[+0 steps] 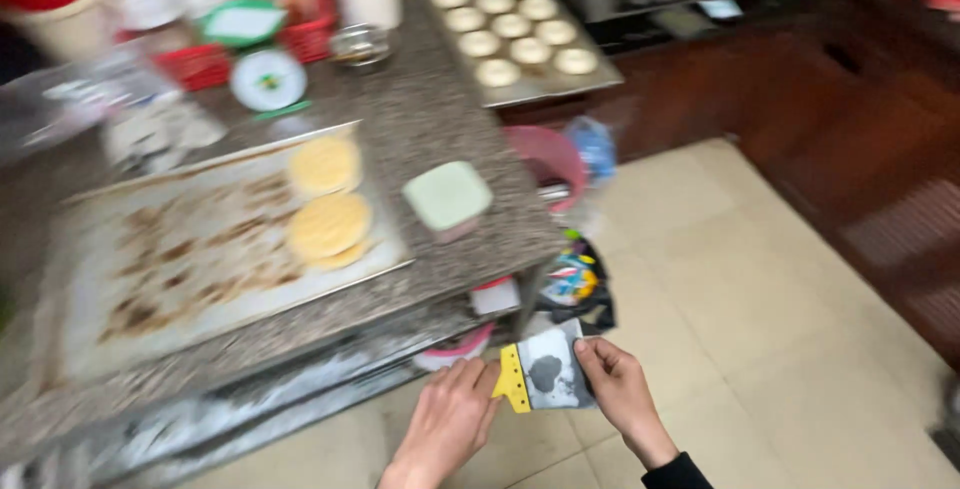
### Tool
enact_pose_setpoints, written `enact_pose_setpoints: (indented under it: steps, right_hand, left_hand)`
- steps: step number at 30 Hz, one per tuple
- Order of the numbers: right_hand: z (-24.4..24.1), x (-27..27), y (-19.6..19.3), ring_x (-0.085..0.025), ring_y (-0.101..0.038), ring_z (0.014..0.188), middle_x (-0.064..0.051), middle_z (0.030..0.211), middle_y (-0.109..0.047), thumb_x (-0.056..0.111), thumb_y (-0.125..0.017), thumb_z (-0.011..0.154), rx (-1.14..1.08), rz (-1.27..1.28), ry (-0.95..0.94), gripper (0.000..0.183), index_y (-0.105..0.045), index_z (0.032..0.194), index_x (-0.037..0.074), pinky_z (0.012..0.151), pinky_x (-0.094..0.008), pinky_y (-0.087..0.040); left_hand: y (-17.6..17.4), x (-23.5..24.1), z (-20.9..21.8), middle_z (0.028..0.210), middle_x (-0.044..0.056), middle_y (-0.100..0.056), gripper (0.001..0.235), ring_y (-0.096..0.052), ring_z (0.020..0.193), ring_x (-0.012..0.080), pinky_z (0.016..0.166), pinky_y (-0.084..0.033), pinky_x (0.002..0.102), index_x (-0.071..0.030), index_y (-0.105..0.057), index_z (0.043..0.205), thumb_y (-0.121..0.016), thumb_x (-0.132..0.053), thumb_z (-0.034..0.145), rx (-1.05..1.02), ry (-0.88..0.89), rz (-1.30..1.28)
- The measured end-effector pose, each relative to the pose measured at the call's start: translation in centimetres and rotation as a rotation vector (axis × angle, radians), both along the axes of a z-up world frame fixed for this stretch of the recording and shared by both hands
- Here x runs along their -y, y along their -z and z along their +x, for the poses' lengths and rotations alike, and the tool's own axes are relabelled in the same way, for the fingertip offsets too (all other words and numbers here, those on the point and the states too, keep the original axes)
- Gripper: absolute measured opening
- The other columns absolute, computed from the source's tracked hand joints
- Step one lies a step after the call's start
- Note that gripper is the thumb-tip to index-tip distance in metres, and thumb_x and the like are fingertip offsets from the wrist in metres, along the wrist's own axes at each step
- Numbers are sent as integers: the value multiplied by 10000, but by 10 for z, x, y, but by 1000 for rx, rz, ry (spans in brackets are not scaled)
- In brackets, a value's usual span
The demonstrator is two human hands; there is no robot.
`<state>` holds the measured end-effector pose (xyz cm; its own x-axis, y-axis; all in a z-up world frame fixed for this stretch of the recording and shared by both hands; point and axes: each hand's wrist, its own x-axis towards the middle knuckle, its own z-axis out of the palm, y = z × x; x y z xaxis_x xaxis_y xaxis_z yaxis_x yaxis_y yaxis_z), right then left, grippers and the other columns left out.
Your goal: The person organizes ingredients on a counter, then moves to the stove to fry doughnut-shaped buns in a wok of oil. They use chopsticks to turn the buns as they cook. Finally, they prepare to slice packaged sausages on a cutting board.
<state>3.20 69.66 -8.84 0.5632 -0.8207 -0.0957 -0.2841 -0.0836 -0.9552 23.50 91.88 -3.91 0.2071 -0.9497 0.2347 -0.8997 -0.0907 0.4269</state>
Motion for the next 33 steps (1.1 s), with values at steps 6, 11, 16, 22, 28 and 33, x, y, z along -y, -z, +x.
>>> enact_pose_setpoints:
  steps: [6,11,16,22,28,33]
  right_hand:
    - [-84,49,-50,-301,-912,771,-257,836,-908,290,-692,1113,-69,378,268,365,-783,931,-12,704,-346,-669]
    - [-123,110,-28,-229,-738,666,-184,668,-811,276,-698,1120,28,345,373,407,-757,834,-7,703,-358,-607]
    - [-88,208,-29,-248,-849,777,-152,891,-837,317,-667,1099,77,355,350,320,-775,1161,22,727,-327,-651]
    - [-26,329,-62,-290,-866,838,-212,1059,-918,331,-633,1111,227,409,507,399,-769,1154,-41,740,-386,-686]
    - [9,443,-36,-364,-819,724,-313,914,-871,367,-649,1119,219,552,537,437,-674,991,-50,699,-437,-678]
    - [59,563,-33,-337,-789,704,-305,932,-840,304,-729,1086,220,621,332,345,-677,1069,-37,669,-408,-663]
  left_hand:
    - [-17,126,-23,1022,99,-620,324,-671,931,368,711,-546,546,-93,-661,1306,-728,-283,1052,60,166,-46]
    - [-19,242,-27,1079,135,-690,501,-734,932,438,601,-539,592,-93,-683,1408,-661,-488,1099,-47,22,-173]
    - [-10,379,-39,1111,134,-746,529,-770,943,418,710,-588,567,-153,-740,1412,-687,-548,1064,-155,71,-141]
    - [-25,510,-38,1173,98,-785,462,-793,1012,383,705,-600,561,-140,-741,1364,-724,-484,1056,-219,206,-64]
    - [-29,593,1,1147,120,-772,502,-778,1005,414,710,-589,574,-104,-750,1375,-703,-502,1072,-206,175,-29]
    - [-31,659,44,1261,152,-727,560,-705,1187,431,896,-585,569,-62,-708,1464,-672,-490,1104,-183,47,-17]
